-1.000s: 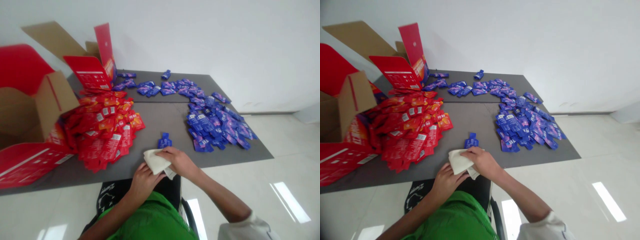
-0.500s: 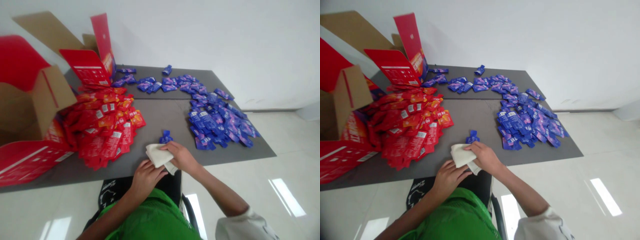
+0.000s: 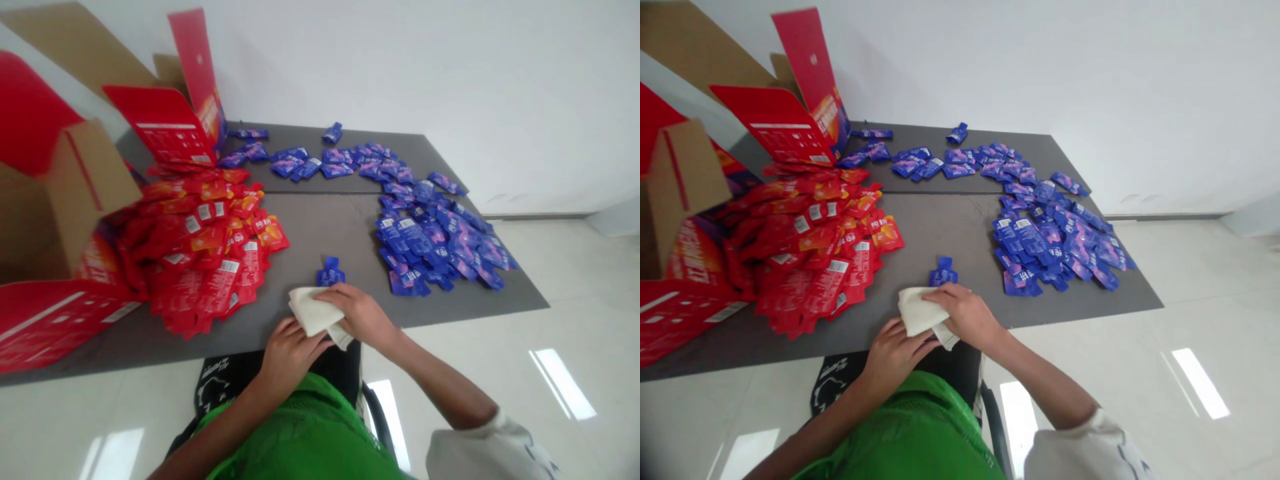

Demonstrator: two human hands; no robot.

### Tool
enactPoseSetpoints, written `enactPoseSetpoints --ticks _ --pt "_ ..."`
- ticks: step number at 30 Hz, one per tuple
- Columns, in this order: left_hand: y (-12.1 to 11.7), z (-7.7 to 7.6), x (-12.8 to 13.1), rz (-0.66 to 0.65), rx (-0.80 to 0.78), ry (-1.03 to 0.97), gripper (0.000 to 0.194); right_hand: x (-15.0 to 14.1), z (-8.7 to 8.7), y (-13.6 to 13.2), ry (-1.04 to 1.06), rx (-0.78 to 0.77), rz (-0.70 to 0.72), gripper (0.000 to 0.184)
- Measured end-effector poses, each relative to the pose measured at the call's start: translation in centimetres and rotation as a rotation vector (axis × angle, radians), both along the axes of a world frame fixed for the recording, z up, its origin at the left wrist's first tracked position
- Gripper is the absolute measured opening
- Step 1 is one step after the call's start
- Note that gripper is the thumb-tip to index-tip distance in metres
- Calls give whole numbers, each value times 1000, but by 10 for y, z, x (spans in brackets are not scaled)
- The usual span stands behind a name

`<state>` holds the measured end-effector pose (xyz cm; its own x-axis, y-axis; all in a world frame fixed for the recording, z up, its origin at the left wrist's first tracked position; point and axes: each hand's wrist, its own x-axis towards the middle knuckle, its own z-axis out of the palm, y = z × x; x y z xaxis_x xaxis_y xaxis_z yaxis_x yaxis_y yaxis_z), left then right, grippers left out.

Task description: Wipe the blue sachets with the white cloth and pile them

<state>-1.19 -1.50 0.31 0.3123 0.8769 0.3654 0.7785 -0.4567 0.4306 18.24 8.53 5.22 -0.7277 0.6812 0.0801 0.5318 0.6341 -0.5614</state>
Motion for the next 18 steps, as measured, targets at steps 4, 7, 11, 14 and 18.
enactPoseSetpoints --ticks 4,7,11,14,18 --pt "2 3 2 -42 37 -52 20 -5 -6 51 -95 58 -183 57" --pt "2 2 3 -29 63 -65 20 -3 6 66 -80 118 -242 58" --pt "1 0 3 -17 61 -57 18 3 17 20 29 110 -141 59" --pt "1 0 2 15 60 -23 16 2 9 -6 -54 4 -25 50" --pt "2 3 2 -31 54 -54 18 -6 -1 27 -126 10 -132 58"
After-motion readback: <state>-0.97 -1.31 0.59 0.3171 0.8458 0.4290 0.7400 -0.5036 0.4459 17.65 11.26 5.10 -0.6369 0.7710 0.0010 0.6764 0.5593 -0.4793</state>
